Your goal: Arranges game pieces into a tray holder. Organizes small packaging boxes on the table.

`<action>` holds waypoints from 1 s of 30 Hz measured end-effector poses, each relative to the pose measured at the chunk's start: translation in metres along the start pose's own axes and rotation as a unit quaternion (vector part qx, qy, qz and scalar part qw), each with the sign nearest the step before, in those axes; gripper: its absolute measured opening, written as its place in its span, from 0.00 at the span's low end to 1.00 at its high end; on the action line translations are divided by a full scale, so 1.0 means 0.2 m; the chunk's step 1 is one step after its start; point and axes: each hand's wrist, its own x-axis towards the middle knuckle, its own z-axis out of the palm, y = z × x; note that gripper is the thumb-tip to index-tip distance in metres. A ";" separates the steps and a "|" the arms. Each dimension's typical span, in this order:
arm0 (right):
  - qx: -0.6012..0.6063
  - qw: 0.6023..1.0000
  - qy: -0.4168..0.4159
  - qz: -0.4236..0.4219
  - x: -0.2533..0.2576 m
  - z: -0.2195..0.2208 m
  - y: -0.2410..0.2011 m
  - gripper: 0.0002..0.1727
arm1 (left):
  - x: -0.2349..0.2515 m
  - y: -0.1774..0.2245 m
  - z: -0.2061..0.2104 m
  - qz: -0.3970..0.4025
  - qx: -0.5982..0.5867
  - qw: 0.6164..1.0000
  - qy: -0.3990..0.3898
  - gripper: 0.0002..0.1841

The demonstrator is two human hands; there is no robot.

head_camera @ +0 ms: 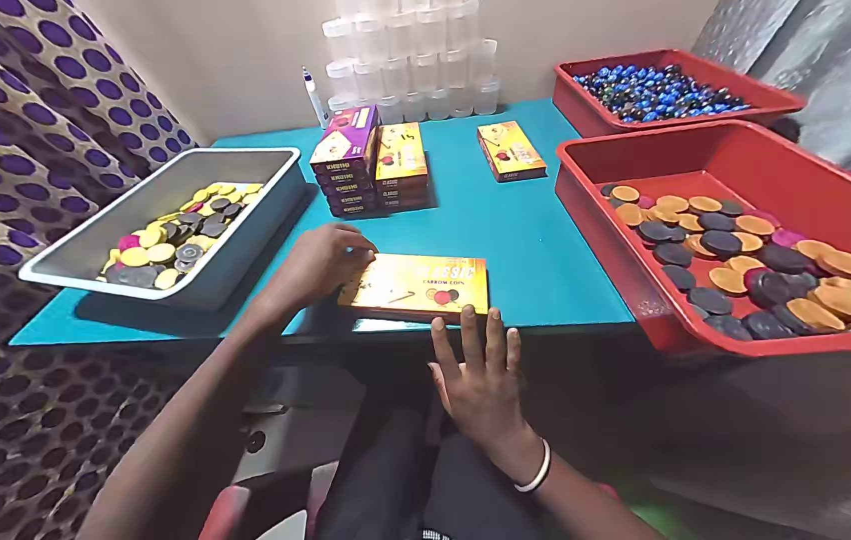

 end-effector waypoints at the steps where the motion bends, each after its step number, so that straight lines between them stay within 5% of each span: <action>1: 0.001 1.000 -0.004 0.003 -0.01 0.00 0.00 0.32 | 0.00 -0.01 0.00 0.046 0.017 0.999 0.002 0.09; 4: 0.012 1.000 -0.018 0.010 -0.03 0.00 -0.01 0.34 | -0.06 -0.05 0.03 0.182 0.004 0.983 -0.039 0.25; 6: 0.005 1.000 -0.026 0.009 -0.04 0.00 0.00 0.34 | -0.16 -0.06 0.09 0.208 -0.008 0.975 -0.074 0.45; 8: 0.005 1.000 -0.020 0.010 -0.03 0.01 0.00 0.35 | -0.26 -0.05 0.12 0.204 0.008 0.976 -0.071 0.52; 15: 0.034 0.999 0.010 0.014 -0.04 0.03 -0.01 0.33 | -0.37 0.10 0.16 0.139 0.133 0.981 -0.015 0.48; 19: 0.041 0.999 0.023 0.018 -0.06 0.04 0.00 0.33 | -0.36 0.24 0.15 0.076 0.194 0.978 0.016 0.30; 22: 0.041 0.999 0.027 0.018 -0.07 0.06 0.01 0.31 | -0.37 0.41 0.19 -0.002 0.268 0.963 0.017 0.36; 24: 0.043 0.998 0.029 0.017 -0.06 0.05 0.01 0.29 | -0.36 0.47 0.15 -0.051 0.228 0.970 -0.064 0.45; 27: 0.022 0.999 0.042 0.008 -0.05 0.05 0.02 0.26 | -0.30 0.43 0.09 0.022 0.154 0.979 -0.131 0.50; 30: 0.007 0.999 0.048 0.013 -0.05 0.05 0.03 0.25 | -0.29 0.37 0.20 0.123 0.192 0.973 -0.047 0.48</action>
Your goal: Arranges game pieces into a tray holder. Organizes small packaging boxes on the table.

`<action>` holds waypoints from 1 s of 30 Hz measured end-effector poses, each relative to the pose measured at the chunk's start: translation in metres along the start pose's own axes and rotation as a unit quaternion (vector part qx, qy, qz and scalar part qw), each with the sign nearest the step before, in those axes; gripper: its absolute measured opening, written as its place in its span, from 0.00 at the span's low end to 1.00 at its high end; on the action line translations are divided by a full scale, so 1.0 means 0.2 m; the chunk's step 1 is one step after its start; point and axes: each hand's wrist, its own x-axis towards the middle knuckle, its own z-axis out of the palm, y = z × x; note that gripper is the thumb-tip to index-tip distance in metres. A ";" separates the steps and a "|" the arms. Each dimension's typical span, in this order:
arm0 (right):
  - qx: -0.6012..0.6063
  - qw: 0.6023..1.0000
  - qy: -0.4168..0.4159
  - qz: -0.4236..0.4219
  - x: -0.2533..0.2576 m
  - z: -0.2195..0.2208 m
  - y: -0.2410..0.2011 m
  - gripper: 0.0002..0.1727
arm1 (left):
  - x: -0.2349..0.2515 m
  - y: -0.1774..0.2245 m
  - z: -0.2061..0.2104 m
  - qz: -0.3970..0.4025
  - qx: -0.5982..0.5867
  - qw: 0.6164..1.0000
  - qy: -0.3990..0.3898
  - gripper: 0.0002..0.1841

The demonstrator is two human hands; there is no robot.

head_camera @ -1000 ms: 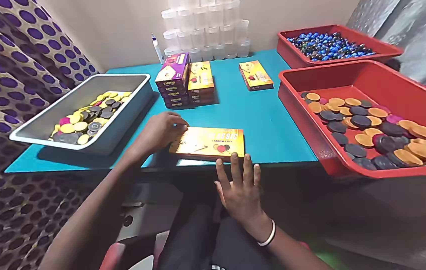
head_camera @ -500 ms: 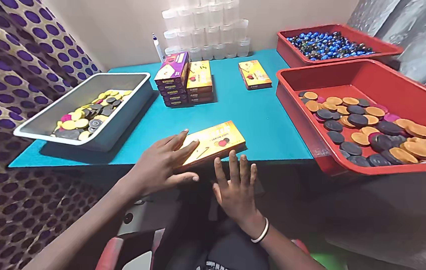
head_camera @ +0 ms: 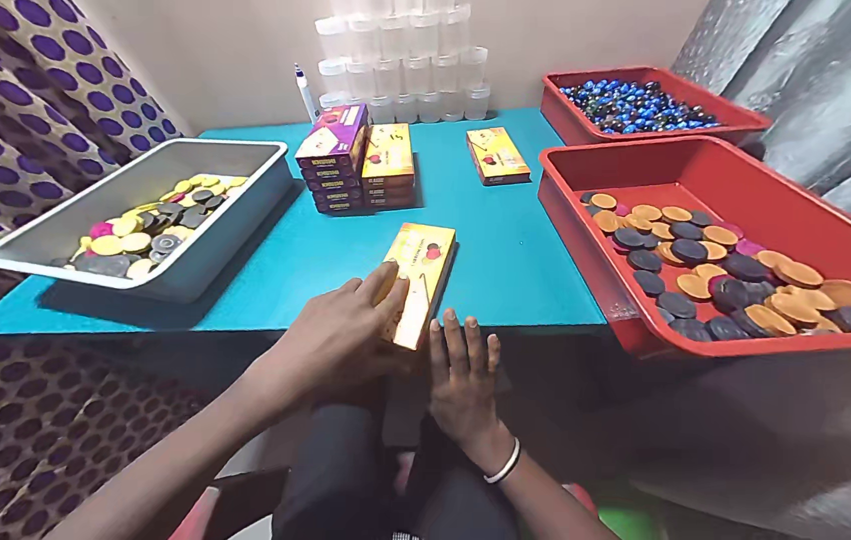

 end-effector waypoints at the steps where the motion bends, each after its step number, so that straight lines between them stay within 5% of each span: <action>1: -0.003 1.000 0.006 -0.003 0.00 0.00 0.00 0.25 | -0.01 0.00 0.04 0.010 0.010 0.999 0.034 0.44; 4: 0.020 1.000 0.017 -0.007 0.00 0.01 0.01 0.28 | -0.03 -0.03 0.07 0.031 0.022 0.997 0.069 0.41; 7: 0.062 0.998 0.029 0.010 -0.01 0.02 0.01 0.30 | -0.04 -0.01 0.04 0.002 0.001 1.000 0.025 0.63; 10: 0.110 0.994 0.016 0.010 -0.02 0.00 0.00 0.22 | -0.02 0.01 0.09 -0.006 -0.070 0.992 0.108 0.48; 13: 0.175 0.984 -0.009 -0.022 -0.01 -0.03 -0.05 0.18 | 0.00 -0.11 0.05 0.056 -0.149 0.986 0.053 0.31; 17: 0.232 0.963 -0.053 -0.128 -0.05 -0.03 -0.10 0.18 | 0.07 -0.33 -0.01 0.095 -0.068 0.993 0.023 0.22; 20: 0.243 0.962 -0.057 -0.114 -0.05 -0.02 -0.10 0.17 | 0.11 -0.35 -0.02 0.082 0.008 0.991 0.108 0.21; 23: 0.212 0.973 -0.050 -0.074 -0.04 0.00 -0.06 0.17 | 0.13 -0.20 0.02 0.063 0.064 0.978 0.188 0.15; 27: 0.225 0.970 -0.076 -0.046 -0.05 0.00 -0.05 0.15 | 0.20 0.13 0.09 0.029 0.063 0.982 0.174 0.39; 30: 0.179 0.973 -0.139 -0.031 -0.04 -0.04 -0.06 0.16 | 0.25 0.26 0.16 0.098 0.104 0.971 0.191 0.30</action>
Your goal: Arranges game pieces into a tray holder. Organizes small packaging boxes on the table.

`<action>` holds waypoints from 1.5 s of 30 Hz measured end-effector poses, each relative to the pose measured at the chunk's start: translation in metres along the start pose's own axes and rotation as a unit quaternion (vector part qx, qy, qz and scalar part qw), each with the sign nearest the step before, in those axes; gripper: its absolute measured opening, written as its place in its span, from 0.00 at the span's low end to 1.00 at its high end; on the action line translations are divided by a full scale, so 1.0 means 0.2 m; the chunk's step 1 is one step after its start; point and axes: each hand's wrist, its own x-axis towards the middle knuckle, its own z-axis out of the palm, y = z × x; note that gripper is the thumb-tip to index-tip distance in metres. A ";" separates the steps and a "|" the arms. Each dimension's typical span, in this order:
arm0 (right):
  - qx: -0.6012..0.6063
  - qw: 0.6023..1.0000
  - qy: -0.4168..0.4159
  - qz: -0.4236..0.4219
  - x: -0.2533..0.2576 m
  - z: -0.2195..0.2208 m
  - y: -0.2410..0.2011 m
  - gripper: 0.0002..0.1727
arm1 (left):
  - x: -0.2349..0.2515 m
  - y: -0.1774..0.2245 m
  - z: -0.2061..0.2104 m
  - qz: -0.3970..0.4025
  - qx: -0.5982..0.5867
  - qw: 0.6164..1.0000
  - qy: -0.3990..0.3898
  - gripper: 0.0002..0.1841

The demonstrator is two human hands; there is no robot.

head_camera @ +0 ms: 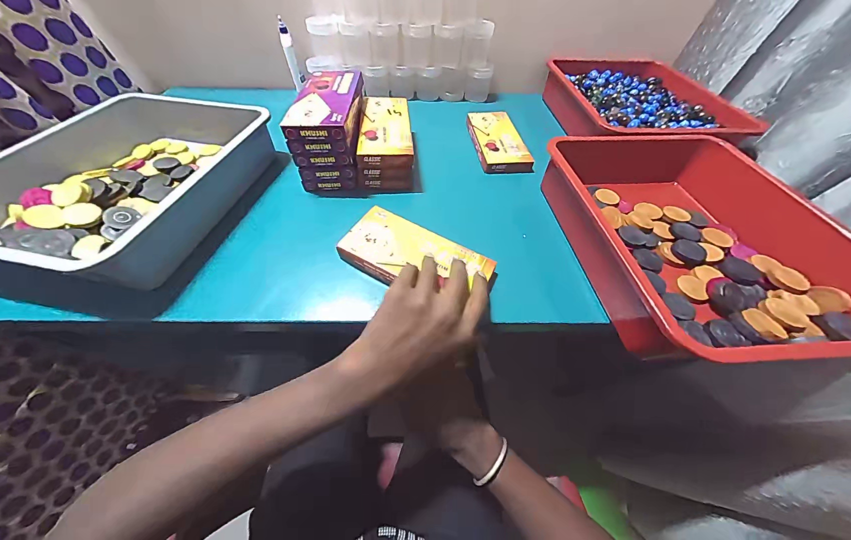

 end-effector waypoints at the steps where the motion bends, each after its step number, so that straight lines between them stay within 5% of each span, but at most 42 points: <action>1: 0.006 1.000 -0.020 0.023 0.01 -0.03 0.00 0.16 | 0.01 0.01 0.00 0.035 0.003 0.999 0.021 0.23; 4: 0.030 0.998 -0.017 0.045 -0.03 0.00 0.05 0.14 | -0.01 -0.03 -0.06 0.118 -0.044 0.991 0.040 0.14; 10: 0.012 0.997 -0.001 0.072 0.00 0.03 0.07 0.17 | -0.18 -0.04 -0.14 -0.036 0.003 0.999 0.024 0.11; 14: 0.035 0.997 -0.027 0.058 -0.01 0.03 0.07 0.16 | -0.17 -0.07 -0.13 0.037 0.008 0.999 0.026 0.17; 19: 0.025 0.997 -0.047 0.053 -0.03 0.05 0.12 0.16 | 0.02 -0.19 -0.10 0.099 0.018 0.987 0.127 0.15; 21: 0.021 0.996 -0.069 0.058 -0.05 0.05 0.13 0.20 | 0.14 -0.28 -0.08 0.087 0.020 0.988 0.127 0.16; 23: 0.066 0.981 -0.148 0.106 -0.01 -0.04 0.10 0.12 | 0.26 -0.36 -0.05 0.082 0.032 0.990 0.110 0.16; 28: 0.112 0.983 -0.112 0.097 0.01 -0.05 0.13 0.12 | 0.49 -0.53 0.00 0.052 0.030 0.992 0.112 0.13; 30: 0.123 0.965 -0.187 0.139 0.04 -0.10 0.13 0.12 | 0.60 -0.58 0.03 0.035 0.025 0.989 0.142 0.12; 33: 0.140 0.866 -0.416 0.240 0.17 -0.20 0.12 0.17 | 0.78 -0.63 0.12 0.040 0.019 0.986 0.159 0.12; 35: 0.140 0.822 -0.486 0.263 0.22 -0.22 0.13 0.18 | 0.90 -0.65 0.22 0.049 0.022 0.987 0.151 0.13; 40: 0.148 0.808 -0.508 0.258 0.17 -0.19 0.13 0.17 | 1.07 -0.65 0.47 0.052 0.007 0.998 0.029 0.14; 45: 0.140 0.795 -0.508 0.301 0.19 -0.22 0.16 0.18 | 1.09 -0.63 0.58 0.032 -0.045 0.998 -0.011 0.11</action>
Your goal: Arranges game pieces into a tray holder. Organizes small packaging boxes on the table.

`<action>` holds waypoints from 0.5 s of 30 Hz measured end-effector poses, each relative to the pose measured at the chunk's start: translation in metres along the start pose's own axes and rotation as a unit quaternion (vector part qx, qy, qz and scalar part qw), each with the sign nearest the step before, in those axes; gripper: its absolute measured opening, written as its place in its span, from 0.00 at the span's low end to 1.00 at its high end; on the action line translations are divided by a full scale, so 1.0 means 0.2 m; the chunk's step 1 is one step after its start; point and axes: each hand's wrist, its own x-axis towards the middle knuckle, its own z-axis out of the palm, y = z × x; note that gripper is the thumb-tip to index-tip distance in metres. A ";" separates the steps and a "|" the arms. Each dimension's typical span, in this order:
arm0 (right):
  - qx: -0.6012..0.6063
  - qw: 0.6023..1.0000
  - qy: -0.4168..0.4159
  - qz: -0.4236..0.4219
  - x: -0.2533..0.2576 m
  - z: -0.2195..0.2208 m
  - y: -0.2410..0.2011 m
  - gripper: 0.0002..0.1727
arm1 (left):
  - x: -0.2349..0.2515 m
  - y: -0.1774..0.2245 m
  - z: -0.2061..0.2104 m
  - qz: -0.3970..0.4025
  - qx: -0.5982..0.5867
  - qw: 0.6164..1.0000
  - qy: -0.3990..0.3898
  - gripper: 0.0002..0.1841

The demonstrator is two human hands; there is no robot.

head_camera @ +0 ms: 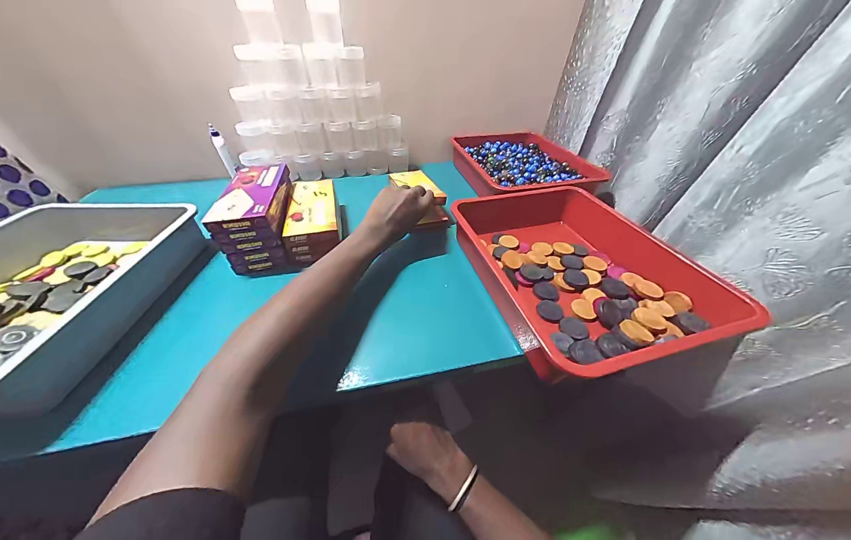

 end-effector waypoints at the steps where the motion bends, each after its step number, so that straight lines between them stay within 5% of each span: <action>1: 0.001 1.000 0.001 0.000 0.00 0.00 0.00 0.18 | 0.00 0.01 0.01 -0.003 -0.009 1.000 -0.009 0.11; 15: -0.001 1.000 0.008 0.030 -0.03 -0.04 0.01 0.21 | -0.06 0.06 0.07 -0.008 -0.060 0.998 -0.013 0.08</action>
